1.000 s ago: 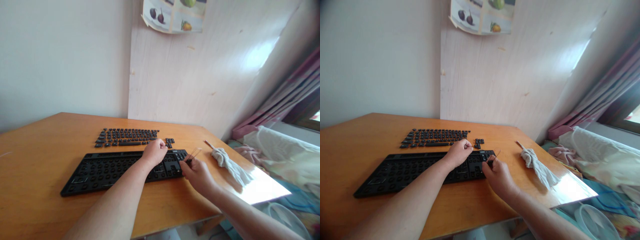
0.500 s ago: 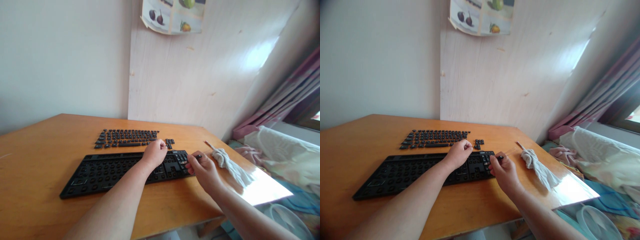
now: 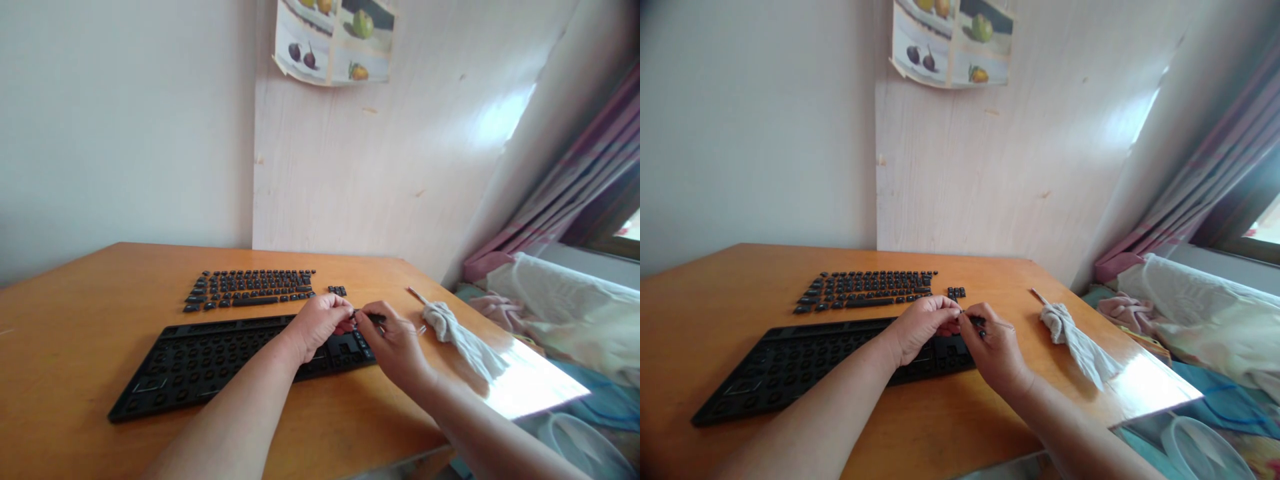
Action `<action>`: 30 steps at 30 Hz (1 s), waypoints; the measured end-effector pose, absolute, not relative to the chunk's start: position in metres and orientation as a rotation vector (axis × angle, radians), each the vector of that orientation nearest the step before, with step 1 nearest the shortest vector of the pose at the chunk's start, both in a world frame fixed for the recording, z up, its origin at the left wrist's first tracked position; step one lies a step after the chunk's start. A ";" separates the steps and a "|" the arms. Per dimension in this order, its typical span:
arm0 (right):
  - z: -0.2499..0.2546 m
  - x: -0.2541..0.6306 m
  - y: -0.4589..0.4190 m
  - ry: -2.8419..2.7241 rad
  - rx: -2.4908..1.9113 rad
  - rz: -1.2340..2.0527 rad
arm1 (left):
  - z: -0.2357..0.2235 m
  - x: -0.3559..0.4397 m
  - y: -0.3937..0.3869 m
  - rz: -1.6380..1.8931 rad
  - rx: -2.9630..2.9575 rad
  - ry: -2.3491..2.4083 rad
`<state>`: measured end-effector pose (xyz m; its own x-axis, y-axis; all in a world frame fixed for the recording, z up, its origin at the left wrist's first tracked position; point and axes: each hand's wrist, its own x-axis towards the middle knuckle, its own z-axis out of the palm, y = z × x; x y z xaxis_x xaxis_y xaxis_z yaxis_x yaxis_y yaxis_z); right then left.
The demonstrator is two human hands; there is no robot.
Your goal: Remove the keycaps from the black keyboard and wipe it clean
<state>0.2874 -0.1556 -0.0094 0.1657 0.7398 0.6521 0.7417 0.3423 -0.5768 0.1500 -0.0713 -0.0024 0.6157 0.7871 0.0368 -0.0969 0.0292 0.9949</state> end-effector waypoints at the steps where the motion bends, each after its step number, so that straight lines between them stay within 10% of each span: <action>1: -0.011 0.286 -0.155 -1.574 -1.369 0.005 | -0.003 0.150 -0.070 0.766 1.361 0.653; 30: 0.012 0.305 -0.125 -1.846 -1.452 0.182 | -0.004 0.141 -0.058 0.771 1.354 0.603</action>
<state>0.3052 -0.1254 0.0116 -0.0582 0.8792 0.4729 0.7698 0.3411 -0.5395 0.1408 -0.0580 -0.0041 0.6225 0.7809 0.0522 -0.1374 0.0434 0.9896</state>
